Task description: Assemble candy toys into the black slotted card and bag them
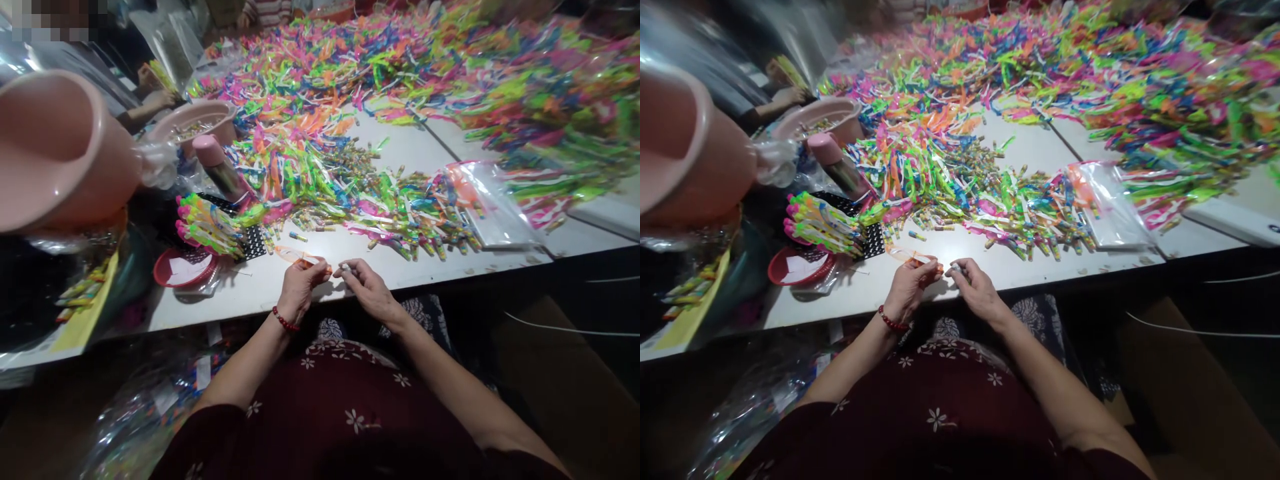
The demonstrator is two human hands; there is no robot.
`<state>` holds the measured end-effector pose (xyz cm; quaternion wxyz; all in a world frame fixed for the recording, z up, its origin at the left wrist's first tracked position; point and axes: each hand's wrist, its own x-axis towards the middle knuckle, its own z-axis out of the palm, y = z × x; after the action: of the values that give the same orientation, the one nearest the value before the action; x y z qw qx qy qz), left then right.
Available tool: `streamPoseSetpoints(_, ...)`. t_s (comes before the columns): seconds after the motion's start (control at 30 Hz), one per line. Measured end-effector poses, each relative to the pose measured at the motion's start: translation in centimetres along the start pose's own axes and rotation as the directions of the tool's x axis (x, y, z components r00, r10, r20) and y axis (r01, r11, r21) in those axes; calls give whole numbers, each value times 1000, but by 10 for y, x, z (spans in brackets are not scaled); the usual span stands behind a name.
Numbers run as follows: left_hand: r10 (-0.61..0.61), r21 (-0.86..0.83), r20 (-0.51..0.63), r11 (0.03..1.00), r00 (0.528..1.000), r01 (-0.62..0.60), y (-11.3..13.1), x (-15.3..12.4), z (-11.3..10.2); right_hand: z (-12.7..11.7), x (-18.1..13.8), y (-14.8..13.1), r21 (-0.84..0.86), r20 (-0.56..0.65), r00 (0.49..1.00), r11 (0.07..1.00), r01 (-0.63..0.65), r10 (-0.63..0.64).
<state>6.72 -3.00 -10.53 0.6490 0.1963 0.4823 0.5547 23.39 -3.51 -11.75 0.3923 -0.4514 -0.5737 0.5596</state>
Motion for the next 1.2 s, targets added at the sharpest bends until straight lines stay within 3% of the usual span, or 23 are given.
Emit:
streamPoseSetpoints(0.17, -2, 11, -3, 1000, 1000, 2, 2, -1, 4, -4, -4, 2, -35, -5, 995, 994, 102, -102)
streamPoseSetpoints(0.37, -24, 80, 9, 997, 1000, 23, -1, -2, 4, -6, -5, -1, 180, 4, 1000, 984, 8, -9)
streamPoseSetpoints(1.03, -44, 132, 31, 990, 999, 40, -4, -9, 9, -8, -7, 4, 259, 40, 993, 959, -114, 107)
streamPoseSetpoints(1.2, -49, 168, 82, 985, 995, 35, -3, -8, 9, -8, -9, 4, 260, 68, 991, 957, -126, 112)
